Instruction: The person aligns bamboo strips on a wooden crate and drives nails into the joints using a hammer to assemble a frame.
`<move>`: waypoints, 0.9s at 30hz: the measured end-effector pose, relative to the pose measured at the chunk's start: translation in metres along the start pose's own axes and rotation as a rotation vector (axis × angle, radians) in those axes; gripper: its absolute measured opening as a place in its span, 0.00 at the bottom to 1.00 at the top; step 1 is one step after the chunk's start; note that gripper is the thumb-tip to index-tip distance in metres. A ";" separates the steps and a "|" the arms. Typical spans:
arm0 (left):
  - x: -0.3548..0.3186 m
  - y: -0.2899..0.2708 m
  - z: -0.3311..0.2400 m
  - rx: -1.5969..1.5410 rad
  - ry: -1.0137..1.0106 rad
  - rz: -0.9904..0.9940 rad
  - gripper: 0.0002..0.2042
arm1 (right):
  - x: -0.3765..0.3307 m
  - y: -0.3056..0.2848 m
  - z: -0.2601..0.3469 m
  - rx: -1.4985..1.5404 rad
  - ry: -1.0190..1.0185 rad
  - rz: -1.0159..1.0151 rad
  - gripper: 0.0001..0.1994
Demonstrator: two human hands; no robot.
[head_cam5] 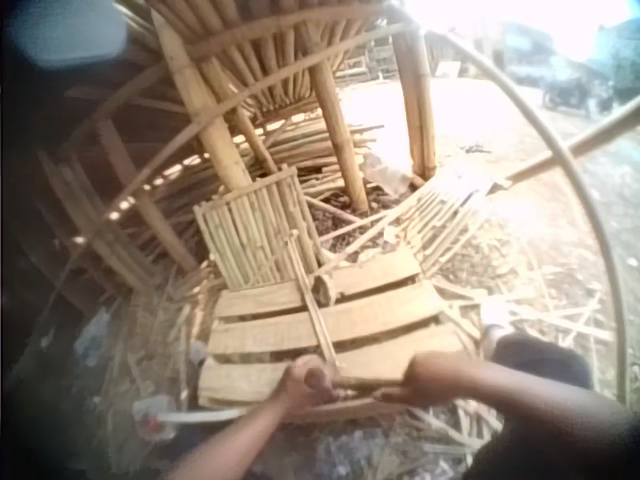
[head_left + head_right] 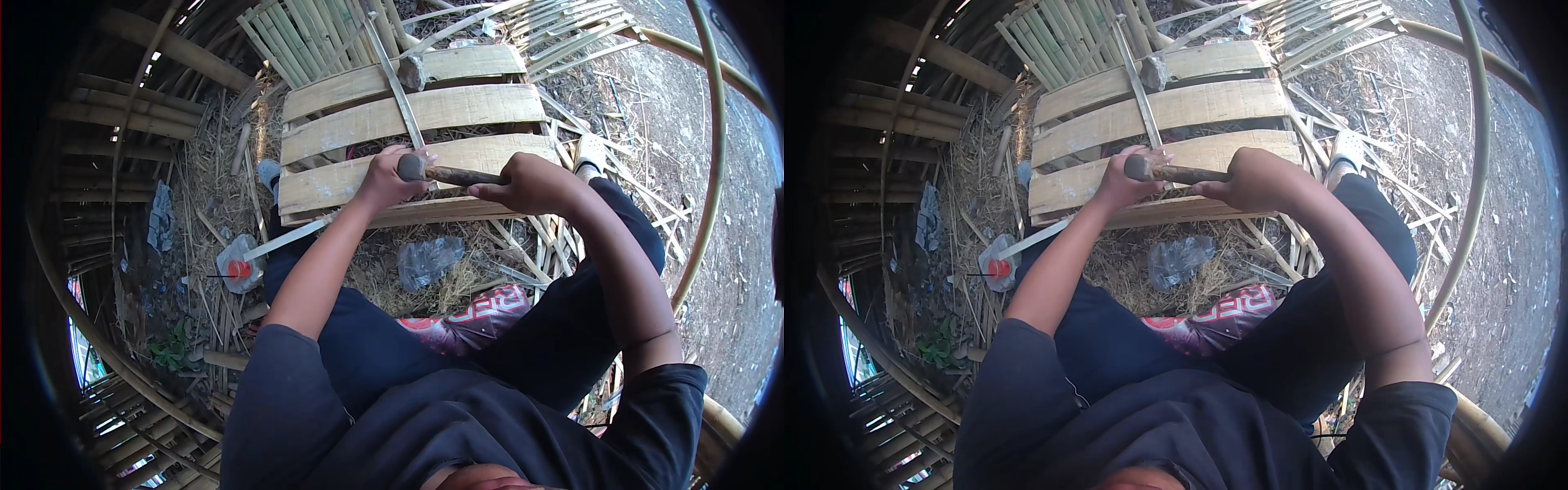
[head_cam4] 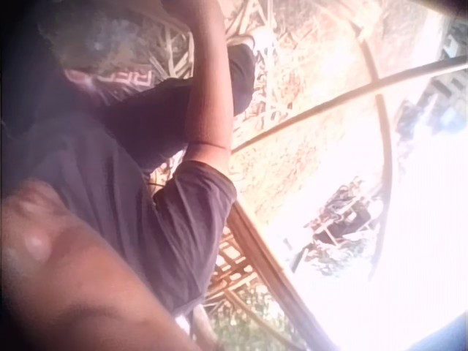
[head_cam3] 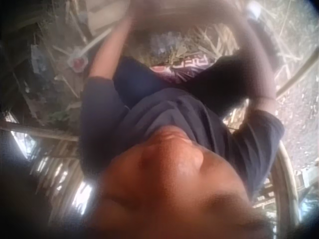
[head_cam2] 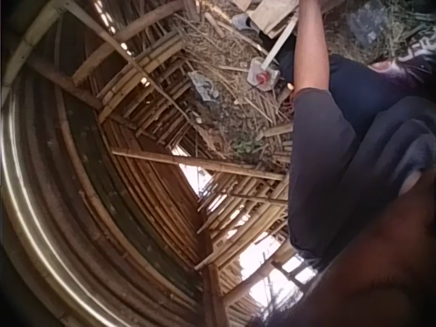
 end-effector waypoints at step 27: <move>-0.011 0.000 0.020 0.146 -0.007 0.084 0.29 | -0.014 -0.009 0.017 0.203 -0.094 0.056 0.39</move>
Point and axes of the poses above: each hand's wrist, its own x-axis towards the middle knuckle, its own y-axis out of the palm, z = x × y, the point moved 3 cm from there along x, towards the middle knuckle, and after that the axes turned 3 degrees about -x, right-handed, at the moved point
